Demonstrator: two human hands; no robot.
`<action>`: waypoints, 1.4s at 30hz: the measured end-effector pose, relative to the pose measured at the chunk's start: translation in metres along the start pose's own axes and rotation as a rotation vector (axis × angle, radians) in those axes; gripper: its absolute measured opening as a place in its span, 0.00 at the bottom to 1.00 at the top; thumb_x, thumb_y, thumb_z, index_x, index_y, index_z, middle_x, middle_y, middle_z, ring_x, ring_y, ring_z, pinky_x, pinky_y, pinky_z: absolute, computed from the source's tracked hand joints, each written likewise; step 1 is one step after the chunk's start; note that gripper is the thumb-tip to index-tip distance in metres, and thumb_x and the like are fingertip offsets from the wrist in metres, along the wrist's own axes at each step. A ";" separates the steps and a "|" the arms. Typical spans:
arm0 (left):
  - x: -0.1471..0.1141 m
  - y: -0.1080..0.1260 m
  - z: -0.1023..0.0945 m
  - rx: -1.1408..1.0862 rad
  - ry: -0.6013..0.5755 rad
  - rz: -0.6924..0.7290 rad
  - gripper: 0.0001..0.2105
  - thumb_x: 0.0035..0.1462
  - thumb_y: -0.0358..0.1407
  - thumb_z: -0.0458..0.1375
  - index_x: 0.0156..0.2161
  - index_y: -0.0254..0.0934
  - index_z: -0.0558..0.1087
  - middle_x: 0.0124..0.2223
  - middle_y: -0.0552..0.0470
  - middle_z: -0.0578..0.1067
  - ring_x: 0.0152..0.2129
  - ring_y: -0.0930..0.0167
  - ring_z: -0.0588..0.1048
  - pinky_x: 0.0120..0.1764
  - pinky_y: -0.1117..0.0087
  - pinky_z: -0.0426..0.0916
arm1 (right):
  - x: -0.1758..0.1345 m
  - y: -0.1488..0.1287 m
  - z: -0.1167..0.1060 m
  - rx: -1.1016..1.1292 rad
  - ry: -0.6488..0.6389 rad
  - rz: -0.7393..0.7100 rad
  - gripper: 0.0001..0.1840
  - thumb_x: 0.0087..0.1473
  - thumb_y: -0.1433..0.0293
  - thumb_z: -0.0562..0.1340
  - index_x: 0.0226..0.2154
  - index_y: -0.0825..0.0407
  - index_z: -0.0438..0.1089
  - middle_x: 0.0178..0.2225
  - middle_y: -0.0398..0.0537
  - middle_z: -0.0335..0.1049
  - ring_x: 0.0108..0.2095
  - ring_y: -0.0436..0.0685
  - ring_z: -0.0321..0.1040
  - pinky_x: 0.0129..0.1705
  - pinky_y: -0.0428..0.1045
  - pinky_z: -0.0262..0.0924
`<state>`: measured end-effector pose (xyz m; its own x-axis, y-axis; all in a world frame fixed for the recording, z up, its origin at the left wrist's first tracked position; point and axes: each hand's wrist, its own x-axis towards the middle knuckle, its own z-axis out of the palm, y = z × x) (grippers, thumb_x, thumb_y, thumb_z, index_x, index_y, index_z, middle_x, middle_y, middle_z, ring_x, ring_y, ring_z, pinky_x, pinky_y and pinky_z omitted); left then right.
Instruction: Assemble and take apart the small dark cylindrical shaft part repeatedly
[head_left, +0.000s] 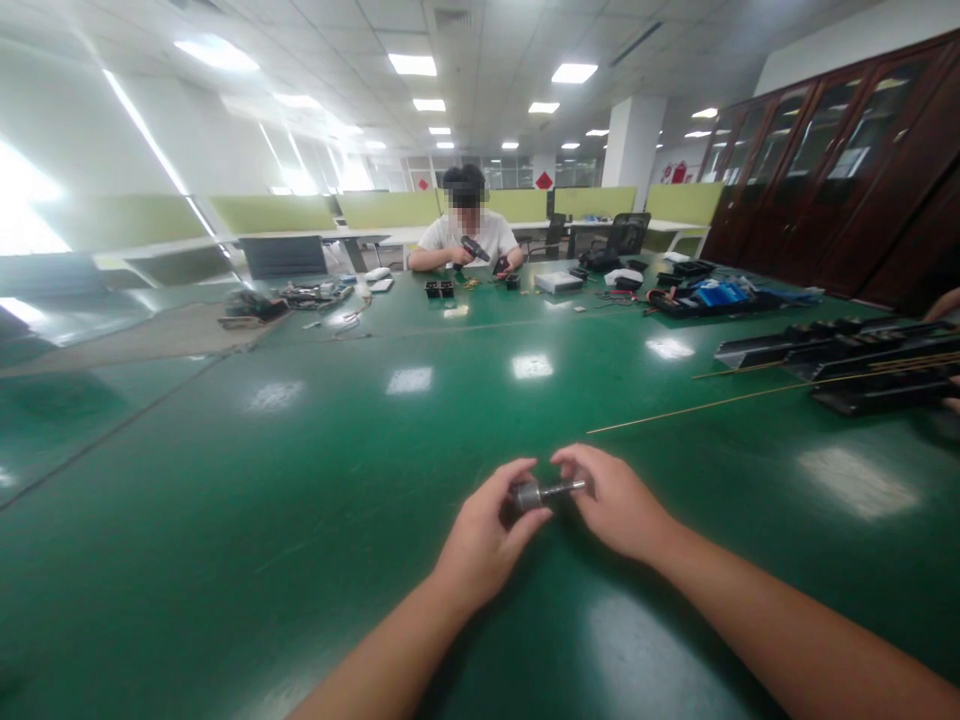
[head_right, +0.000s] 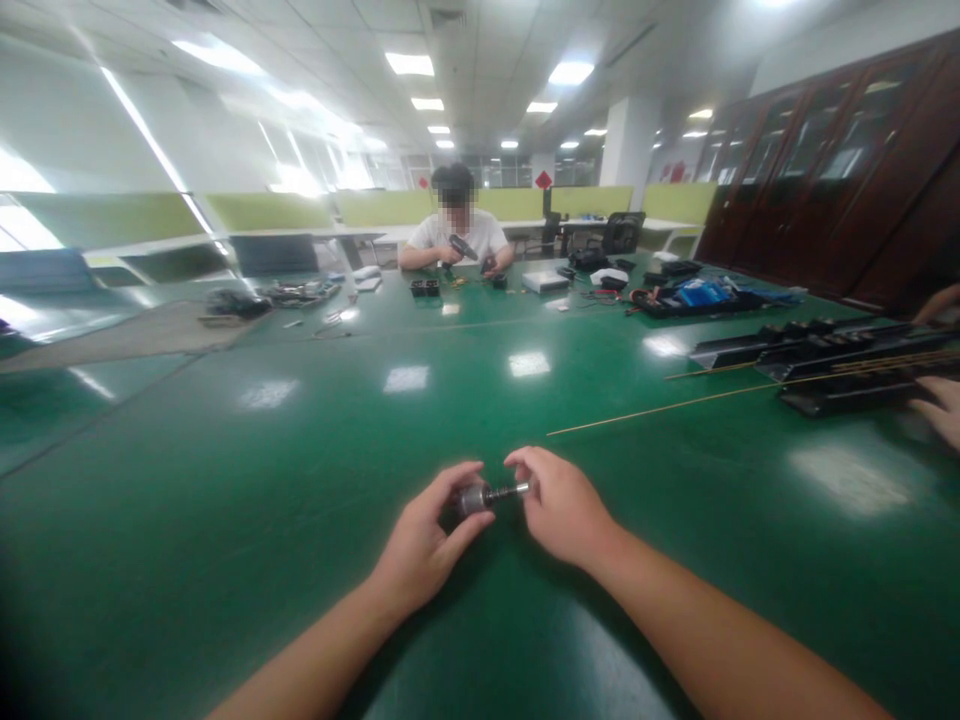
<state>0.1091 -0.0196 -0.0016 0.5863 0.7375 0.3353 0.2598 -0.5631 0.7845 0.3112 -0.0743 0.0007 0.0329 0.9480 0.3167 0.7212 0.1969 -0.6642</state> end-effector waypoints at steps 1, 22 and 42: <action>0.000 0.000 0.000 0.000 0.007 -0.001 0.21 0.57 0.36 0.62 0.55 0.41 0.68 0.49 0.47 0.75 0.43 0.66 0.74 0.48 0.64 0.70 | 0.000 0.000 0.001 0.016 0.018 -0.012 0.26 0.47 0.86 0.56 0.46 0.50 0.69 0.40 0.47 0.73 0.38 0.54 0.69 0.42 0.48 0.61; -0.001 0.005 -0.004 0.015 0.039 0.146 0.10 0.53 0.35 0.65 0.41 0.37 0.75 0.40 0.47 0.77 0.38 0.67 0.76 0.42 0.67 0.71 | -0.007 -0.014 -0.002 0.070 -0.042 -0.172 0.08 0.50 0.78 0.63 0.34 0.51 0.73 0.33 0.45 0.72 0.33 0.53 0.68 0.35 0.46 0.60; -0.002 0.002 -0.004 0.079 0.061 0.108 0.11 0.54 0.34 0.66 0.44 0.40 0.76 0.42 0.50 0.78 0.39 0.68 0.76 0.44 0.68 0.71 | -0.005 -0.014 -0.003 0.111 -0.035 -0.186 0.07 0.48 0.77 0.64 0.32 0.52 0.75 0.29 0.44 0.72 0.30 0.51 0.66 0.33 0.45 0.57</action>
<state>0.1057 -0.0214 0.0014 0.5671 0.6908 0.4485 0.2589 -0.6665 0.6991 0.3030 -0.0830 0.0108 -0.1197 0.9004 0.4182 0.6317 0.3940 -0.6676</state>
